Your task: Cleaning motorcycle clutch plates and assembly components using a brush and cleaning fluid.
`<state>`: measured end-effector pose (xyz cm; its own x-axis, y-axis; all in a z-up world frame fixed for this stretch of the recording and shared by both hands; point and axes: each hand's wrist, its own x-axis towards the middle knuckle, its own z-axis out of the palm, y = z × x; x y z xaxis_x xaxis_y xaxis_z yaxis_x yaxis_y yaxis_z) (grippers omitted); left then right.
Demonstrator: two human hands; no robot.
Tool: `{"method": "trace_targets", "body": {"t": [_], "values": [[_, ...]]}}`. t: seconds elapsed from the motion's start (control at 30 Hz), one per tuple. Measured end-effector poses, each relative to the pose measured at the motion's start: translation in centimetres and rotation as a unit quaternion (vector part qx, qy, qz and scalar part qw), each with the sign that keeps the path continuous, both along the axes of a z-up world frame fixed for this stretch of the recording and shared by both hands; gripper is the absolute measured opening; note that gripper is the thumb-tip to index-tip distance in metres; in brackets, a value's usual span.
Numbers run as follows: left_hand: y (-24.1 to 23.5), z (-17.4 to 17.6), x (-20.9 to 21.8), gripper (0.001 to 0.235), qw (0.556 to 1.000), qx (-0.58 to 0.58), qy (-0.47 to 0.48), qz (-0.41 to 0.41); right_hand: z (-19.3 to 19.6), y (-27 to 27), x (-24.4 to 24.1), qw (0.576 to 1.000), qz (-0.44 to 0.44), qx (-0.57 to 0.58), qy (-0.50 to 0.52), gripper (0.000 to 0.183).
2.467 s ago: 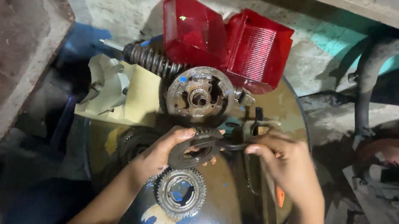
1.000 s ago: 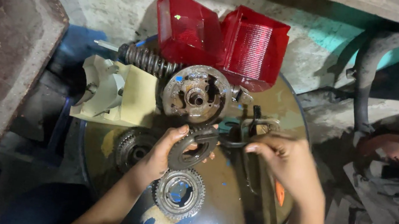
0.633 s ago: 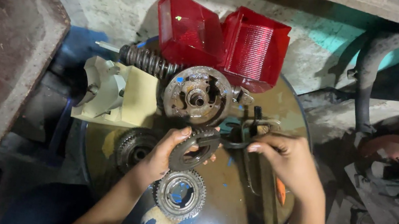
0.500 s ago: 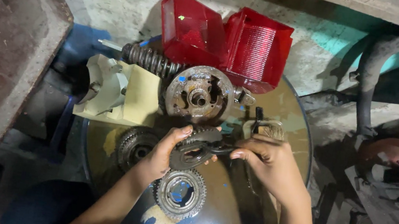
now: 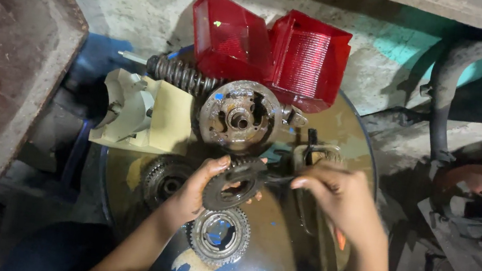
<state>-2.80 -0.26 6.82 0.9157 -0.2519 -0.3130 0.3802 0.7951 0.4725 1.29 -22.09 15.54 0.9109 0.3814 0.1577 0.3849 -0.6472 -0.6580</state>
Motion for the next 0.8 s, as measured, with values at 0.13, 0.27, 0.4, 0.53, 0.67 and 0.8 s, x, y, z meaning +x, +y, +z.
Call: {"method": "trace_targets", "body": {"t": [0.13,0.27,0.4,0.53,0.67,0.8], "values": [[-0.2,-1.1,1.1,0.057,0.999,-0.001,-0.034,-0.013,-0.9,-0.5,0.7,0.999,0.012,-0.002,-0.051,0.021],[0.3,-1.2,0.7,0.053,0.997,0.048,-0.055,-0.028,-0.7,1.1,-0.2,0.999,0.033,0.004,-0.028,0.019],[0.7,2.9,-0.2,0.043,0.996,0.075,-0.049,-0.018,-0.9,-1.6,0.4,0.999,0.03,0.002,-0.028,0.016],[1.2,1.8,0.2,0.045,0.984,0.126,-0.125,-0.036,-1.0,-1.0,0.0,0.999,0.025,-0.007,-0.02,0.016],[1.8,1.2,-0.3,0.055,0.971,0.178,-0.15,-0.059,-1.3,-0.3,-0.6,0.998,0.053,0.007,-0.027,0.015],[1.8,2.5,-0.2,0.046,0.982,0.12,-0.143,-0.034,-2.4,-2.5,0.7,0.999,0.037,0.015,-0.028,0.018]]}}
